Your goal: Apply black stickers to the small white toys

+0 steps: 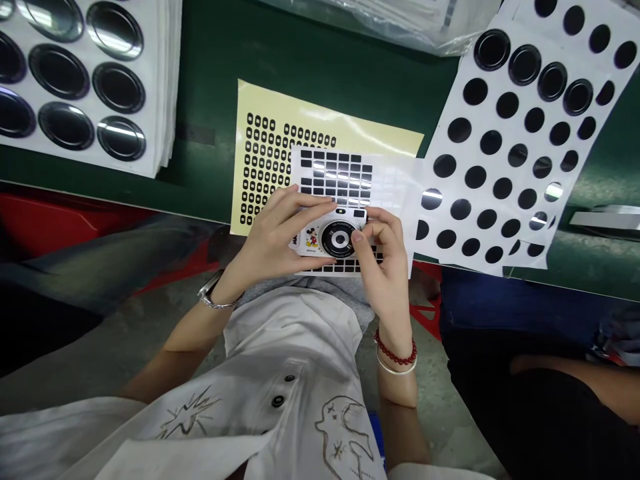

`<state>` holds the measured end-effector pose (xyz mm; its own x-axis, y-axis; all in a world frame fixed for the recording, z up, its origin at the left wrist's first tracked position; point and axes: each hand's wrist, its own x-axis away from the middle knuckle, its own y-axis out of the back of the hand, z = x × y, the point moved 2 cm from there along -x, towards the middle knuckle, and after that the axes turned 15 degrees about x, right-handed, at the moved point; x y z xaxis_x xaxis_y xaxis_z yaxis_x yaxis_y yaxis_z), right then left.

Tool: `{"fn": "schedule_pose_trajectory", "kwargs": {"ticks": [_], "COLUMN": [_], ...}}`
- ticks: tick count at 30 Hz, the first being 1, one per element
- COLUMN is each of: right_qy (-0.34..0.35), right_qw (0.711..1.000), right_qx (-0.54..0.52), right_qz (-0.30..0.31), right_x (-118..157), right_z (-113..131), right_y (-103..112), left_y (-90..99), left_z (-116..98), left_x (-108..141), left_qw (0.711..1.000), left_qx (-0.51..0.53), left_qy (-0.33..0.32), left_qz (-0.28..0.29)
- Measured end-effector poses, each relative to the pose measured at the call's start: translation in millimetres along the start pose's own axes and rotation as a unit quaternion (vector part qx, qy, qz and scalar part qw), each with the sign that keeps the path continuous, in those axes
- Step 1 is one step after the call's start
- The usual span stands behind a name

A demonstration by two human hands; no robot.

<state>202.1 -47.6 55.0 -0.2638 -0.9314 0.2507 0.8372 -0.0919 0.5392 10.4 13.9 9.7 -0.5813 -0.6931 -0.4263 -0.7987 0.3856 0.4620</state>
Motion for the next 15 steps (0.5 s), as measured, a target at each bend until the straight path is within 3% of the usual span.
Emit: {"fn": "schedule_pose_trajectory", "kwargs": {"ticks": [9,15], "right_qy": [0.002,0.004], "right_qw": [0.998,0.999], "right_qx": [-0.021,0.034], "right_qz": [0.061,0.013], "right_x": [-5.8,-3.9], "right_z": [-2.0,3.5], "right_y": [8.2,3.4], "left_y": [0.3,0.5], "left_z": [0.0,0.4], "left_x": [-0.3,0.4], "left_qw": [1.0,1.0], "left_qx": [0.003,0.006], "left_qy": [0.004,0.015], "left_qz": [0.001,0.005]}}
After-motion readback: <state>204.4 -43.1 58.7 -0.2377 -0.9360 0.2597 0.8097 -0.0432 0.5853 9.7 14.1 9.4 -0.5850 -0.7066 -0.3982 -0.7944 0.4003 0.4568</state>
